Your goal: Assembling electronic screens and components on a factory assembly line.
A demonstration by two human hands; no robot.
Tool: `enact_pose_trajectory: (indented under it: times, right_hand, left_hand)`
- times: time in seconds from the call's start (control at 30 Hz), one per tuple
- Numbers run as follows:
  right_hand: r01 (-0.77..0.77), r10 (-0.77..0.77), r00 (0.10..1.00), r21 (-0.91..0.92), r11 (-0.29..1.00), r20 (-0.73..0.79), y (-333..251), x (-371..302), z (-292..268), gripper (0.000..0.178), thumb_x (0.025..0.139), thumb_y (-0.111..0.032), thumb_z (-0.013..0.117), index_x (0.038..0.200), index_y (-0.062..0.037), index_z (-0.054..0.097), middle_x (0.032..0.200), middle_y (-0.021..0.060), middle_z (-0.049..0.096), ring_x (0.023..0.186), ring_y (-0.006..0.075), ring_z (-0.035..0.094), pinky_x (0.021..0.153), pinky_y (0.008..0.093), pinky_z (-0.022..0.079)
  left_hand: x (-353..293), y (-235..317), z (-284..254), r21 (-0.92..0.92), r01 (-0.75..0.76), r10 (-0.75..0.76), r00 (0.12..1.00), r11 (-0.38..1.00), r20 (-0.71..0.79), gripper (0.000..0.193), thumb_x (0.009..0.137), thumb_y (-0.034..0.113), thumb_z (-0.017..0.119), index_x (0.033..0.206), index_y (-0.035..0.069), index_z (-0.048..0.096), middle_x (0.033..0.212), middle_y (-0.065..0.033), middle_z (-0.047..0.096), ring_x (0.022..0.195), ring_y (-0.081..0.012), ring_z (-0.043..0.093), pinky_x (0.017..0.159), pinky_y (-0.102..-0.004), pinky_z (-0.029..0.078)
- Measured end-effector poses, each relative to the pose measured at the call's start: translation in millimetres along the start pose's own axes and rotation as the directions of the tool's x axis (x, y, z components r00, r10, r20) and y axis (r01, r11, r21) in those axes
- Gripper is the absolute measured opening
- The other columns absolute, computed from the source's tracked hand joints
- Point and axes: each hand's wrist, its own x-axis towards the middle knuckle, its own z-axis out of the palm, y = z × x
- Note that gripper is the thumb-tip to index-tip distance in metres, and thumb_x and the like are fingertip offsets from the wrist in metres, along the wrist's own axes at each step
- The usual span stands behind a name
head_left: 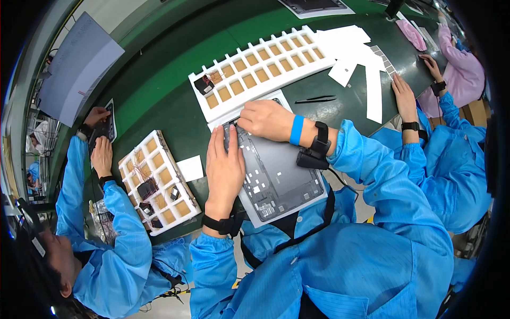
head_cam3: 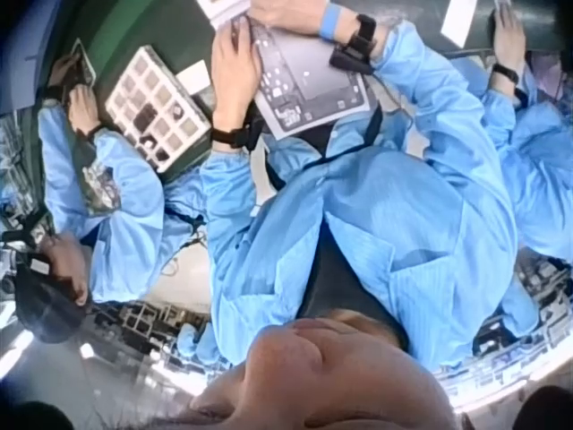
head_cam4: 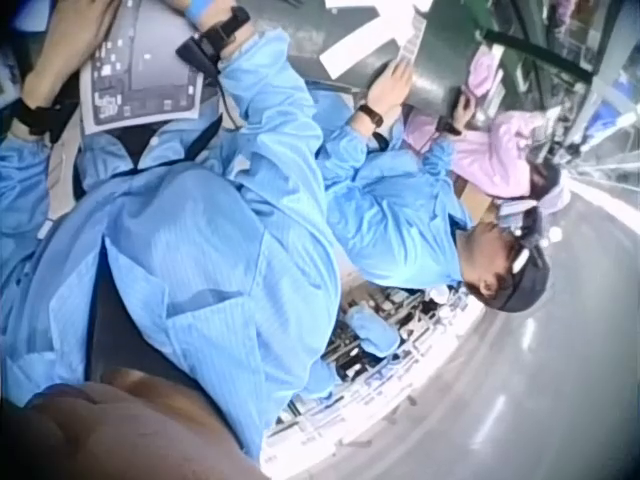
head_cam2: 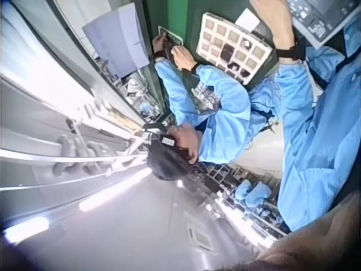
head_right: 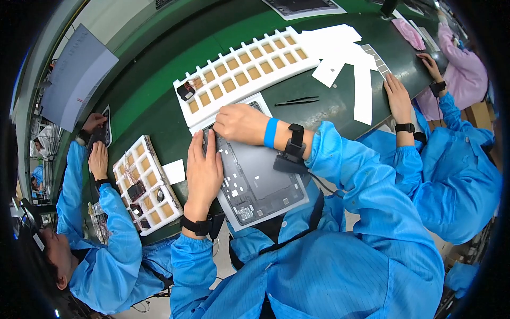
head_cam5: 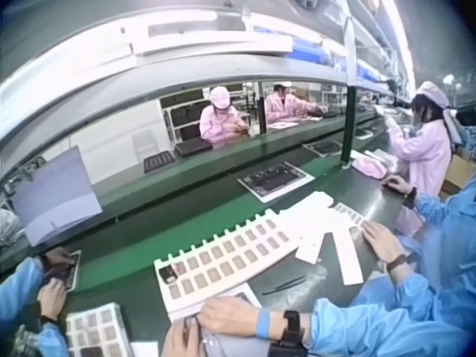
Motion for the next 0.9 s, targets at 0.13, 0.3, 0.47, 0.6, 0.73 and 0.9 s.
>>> enact_pose_trajectory:
  times: [0.13, 0.3, 0.47, 0.6, 0.73, 0.9]
  right_hand:
    - [-0.087, 0.105, 0.993, 0.252, 0.964, -0.061, 10, -7, 11, 0.011, 0.081, -0.018, 0.069, 0.084, -0.0084, 0.071, 0.083, 0.0042, 0.063, 0.087, 0.0222, 0.064, 0.075, 0.0339, 0.056]
    - [-0.203, 0.218, 0.976, 0.4, 0.894, 0.009, 9, -10, -2, 0.02, 0.087, -0.028, 0.073, 0.096, -0.0111, 0.075, 0.09, 0.0053, 0.063, 0.091, 0.0225, 0.063, 0.076, 0.0361, 0.055]
    - [-0.179, 0.192, 0.981, 0.256, 0.95, -0.026, 3, -20, -5, 0.025, 0.088, -0.032, 0.072, 0.105, -0.0134, 0.075, 0.098, 0.0046, 0.062, 0.099, 0.0235, 0.06, 0.084, 0.0372, 0.052]
    - [-0.208, 0.232, 0.972, 0.312, 0.927, -0.043, 0, -17, -8, 0.028, 0.089, -0.03, 0.071, 0.111, -0.0139, 0.074, 0.099, 0.0057, 0.063, 0.1, 0.025, 0.06, 0.087, 0.0389, 0.051]
    - [-0.277, 0.363, 0.931, 0.555, 0.784, -0.048, 7, -27, -1, 0.028, 0.089, -0.028, 0.071, 0.11, -0.0085, 0.072, 0.102, 0.0097, 0.065, 0.102, 0.0303, 0.061, 0.09, 0.041, 0.05]
    - [-0.351, 0.489, 0.872, 0.683, 0.64, -0.01, 9, -29, -11, 0.028, 0.088, -0.03, 0.073, 0.097, -0.0037, 0.07, 0.098, 0.0125, 0.065, 0.097, 0.032, 0.062, 0.086, 0.0403, 0.051]
  left_hand:
    - [0, 1, 2, 0.003, -0.005, 0.005, 1.0, 1.0, -0.001, 0.051, 0.093, 0.006, 0.059, 0.143, -0.001, 0.051, 0.146, -0.0283, 0.044, 0.137, -0.0442, 0.042, 0.114, -0.0491, 0.038]
    - [3, 3, 3, 0.019, 0.006, -0.006, 1.0, 1.0, 0.004, 0.049, 0.093, 0.006, 0.058, 0.141, -0.001, 0.052, 0.145, -0.0284, 0.045, 0.137, -0.044, 0.043, 0.114, -0.0498, 0.038]
    - [3, 2, 4, 0.063, 0.015, -0.016, 1.0, 0.998, 0.01, 0.051, 0.088, 0.007, 0.061, 0.139, 0.001, 0.055, 0.146, -0.0272, 0.045, 0.137, -0.0428, 0.043, 0.112, -0.0507, 0.039]
    - [1, -2, 0, 0.057, 0.018, -0.019, 1.0, 0.998, 0.005, 0.049, 0.093, 0.005, 0.057, 0.141, 0.001, 0.053, 0.147, -0.0283, 0.043, 0.136, -0.0444, 0.042, 0.113, -0.0499, 0.038]
    - [-7, 2, -20, -0.239, 0.055, -0.051, 0.998, 0.969, 0.024, 0.048, 0.092, 0.005, 0.062, 0.139, 0.002, 0.056, 0.145, -0.0255, 0.047, 0.132, -0.0414, 0.047, 0.111, -0.0462, 0.039]
    - [-58, -13, -98, -0.089, 0.228, -0.244, 0.932, 0.97, -0.267, 0.014, 0.089, 0.001, 0.066, 0.103, -0.003, 0.068, 0.101, -0.0159, 0.066, 0.092, -0.0303, 0.064, 0.084, -0.0376, 0.05]
